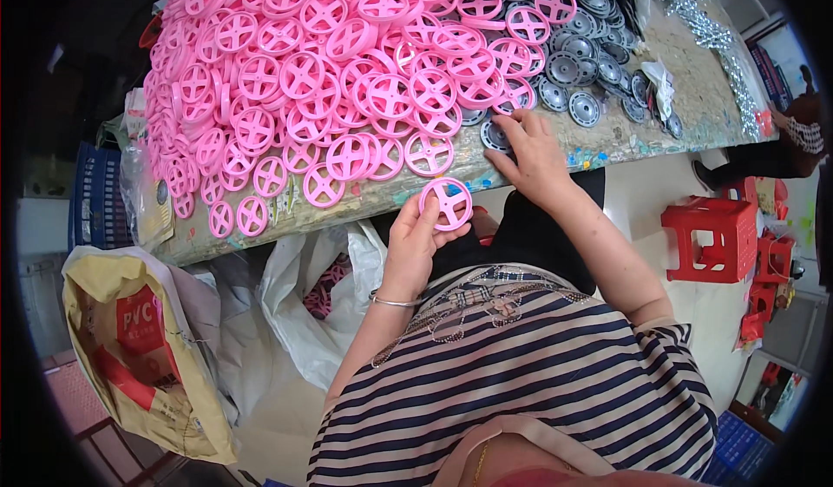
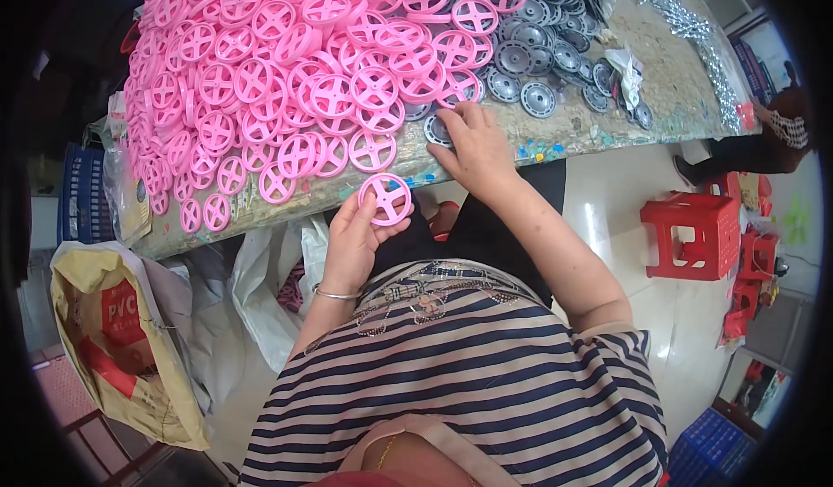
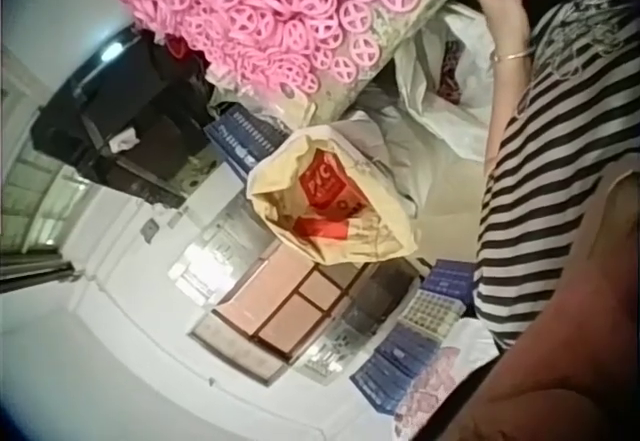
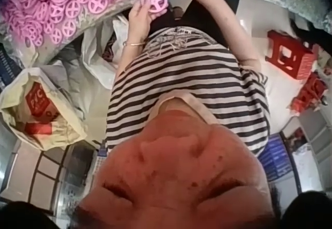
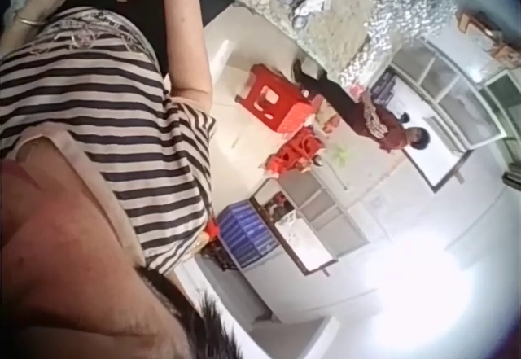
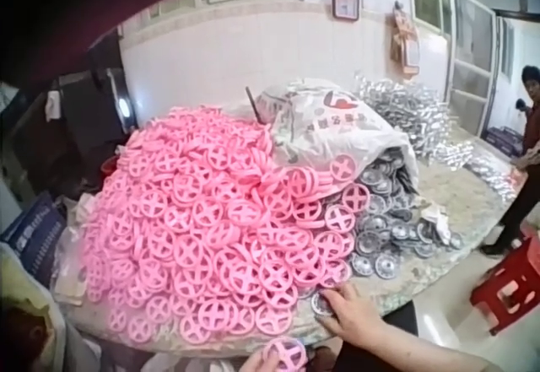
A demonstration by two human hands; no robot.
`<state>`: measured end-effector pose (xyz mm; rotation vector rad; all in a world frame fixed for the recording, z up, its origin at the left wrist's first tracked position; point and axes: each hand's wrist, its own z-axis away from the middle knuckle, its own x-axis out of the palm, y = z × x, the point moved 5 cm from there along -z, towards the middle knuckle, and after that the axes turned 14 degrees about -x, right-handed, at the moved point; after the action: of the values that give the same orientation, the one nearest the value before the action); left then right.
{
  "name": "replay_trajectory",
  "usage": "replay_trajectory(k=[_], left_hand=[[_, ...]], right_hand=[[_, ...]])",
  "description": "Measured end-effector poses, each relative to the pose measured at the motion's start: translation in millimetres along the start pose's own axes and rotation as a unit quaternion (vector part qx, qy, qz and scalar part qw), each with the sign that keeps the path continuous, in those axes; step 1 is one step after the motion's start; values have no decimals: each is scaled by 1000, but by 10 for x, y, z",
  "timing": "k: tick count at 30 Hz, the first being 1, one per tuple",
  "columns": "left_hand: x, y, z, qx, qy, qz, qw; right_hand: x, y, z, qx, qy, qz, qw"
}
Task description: Assemble small plastic components by inserting center pieces into outer pink rings.
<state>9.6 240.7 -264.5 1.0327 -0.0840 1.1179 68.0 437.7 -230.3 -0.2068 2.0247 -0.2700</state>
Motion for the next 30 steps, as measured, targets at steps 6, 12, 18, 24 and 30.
replay_trajectory(k=[6, 12, 18, 24, 30], left_hand=[[-25, 15, 8, 16, -46, 17, 999], [17, 11, -5, 34, -28, -14, 999], [94, 87, 66, 55, -46, -16, 997], [123, 129, 128, 65, -59, -33, 996], [69, 51, 140, 76, -51, -77, 993]], right_hand=[[4, 159, -95, 27, 20, -34, 999], [-109, -475, -17, 229, -50, -433, 870], [-15, -634, 17, 43, -17, -306, 951], [46, -638, 40, 235, -107, -533, 806], [110, -666, 142, 268, -155, -531, 789]])
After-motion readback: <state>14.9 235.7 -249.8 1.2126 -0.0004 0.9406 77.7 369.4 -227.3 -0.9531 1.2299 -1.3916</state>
